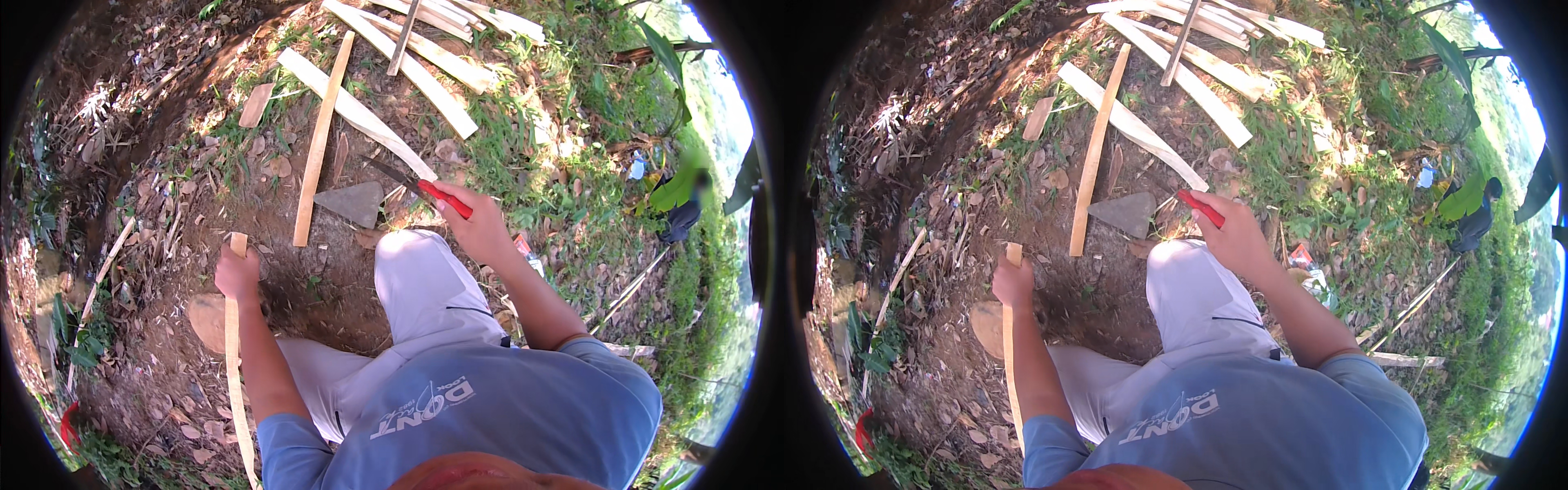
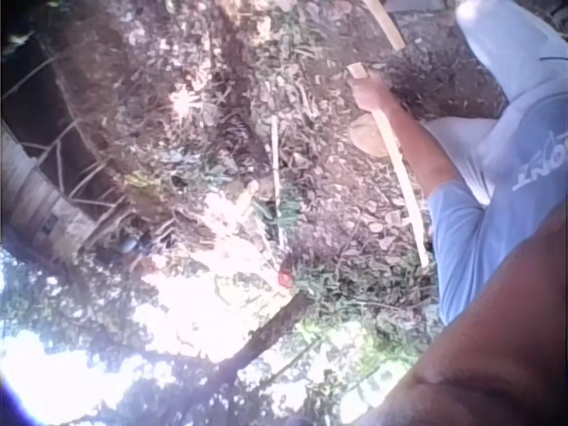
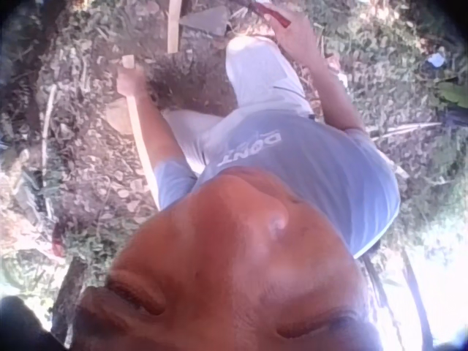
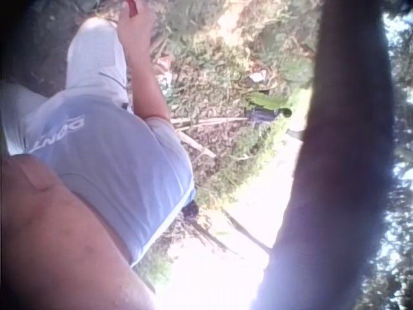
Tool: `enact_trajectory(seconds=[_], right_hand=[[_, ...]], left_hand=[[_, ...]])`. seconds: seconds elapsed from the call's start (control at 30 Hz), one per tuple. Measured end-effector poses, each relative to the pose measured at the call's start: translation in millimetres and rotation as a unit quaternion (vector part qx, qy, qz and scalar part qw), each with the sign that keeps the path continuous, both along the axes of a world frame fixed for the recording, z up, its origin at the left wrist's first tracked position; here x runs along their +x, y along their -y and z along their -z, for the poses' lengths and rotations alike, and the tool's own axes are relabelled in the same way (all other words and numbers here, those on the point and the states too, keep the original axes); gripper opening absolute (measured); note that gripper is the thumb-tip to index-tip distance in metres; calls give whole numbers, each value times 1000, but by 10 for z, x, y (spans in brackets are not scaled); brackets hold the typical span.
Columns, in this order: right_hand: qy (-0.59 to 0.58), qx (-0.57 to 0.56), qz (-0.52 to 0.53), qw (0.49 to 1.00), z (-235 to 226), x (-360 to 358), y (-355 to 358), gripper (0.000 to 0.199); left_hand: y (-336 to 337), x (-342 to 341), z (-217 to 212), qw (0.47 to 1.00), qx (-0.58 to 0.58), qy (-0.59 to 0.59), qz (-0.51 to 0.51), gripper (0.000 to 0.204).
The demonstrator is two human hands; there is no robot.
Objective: The person sits on the ground in a wooded area and uses a hand saw to cut a long piece of wood into smaller sections. They hold the wood steady with one hand and saw with the other, placing the cut pieces on the ground nearby.
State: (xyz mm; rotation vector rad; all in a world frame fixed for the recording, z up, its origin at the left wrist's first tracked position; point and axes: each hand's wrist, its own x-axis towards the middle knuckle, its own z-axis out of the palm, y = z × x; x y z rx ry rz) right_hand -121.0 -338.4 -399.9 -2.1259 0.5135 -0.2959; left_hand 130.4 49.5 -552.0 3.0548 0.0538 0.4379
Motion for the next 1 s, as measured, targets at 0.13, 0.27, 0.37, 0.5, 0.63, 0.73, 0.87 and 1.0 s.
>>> enact_trajectory(seconds=[0.13, 0.27, 0.37, 0.5, 0.63, 0.73, 0.87, 1.0], right_hand=[[31, -13, 11, 999, 78, 136, 133, 36], [18, -17, 13, 1000, 44, 183, 115, 35], [35, -42, 10, 998, 85, 182, 94, 35], [-2, -35, -11, 999, 7, 183, 57, 34], [5, -32, -70, 997, -13, 206, -30, 31], [37, -81, -86, 992, -8, 256, -95, 30], [2, -124, -80, 989, -203, 339, -165, 30], [18, -121, -84, 989, -225, 397, -105, 30]], left_hand=[[51, 34, 10, 1000, -7, 1, -2, 35], [5, 26, 46, 1000, -6, 10, 2, 34], [3, 20, 41, 1000, -4, 9, 0, 33], [17, 38, 31, 1000, -6, -14, -12, 36], [18, 36, 39, 1000, -7, 16, -2, 33], [20, 50, 48, 1000, -8, 14, -1, 34], [9, 50, 58, 1000, -4, 9, -11, 36], [21, 37, 25, 1000, -17, 1, -12, 36]])
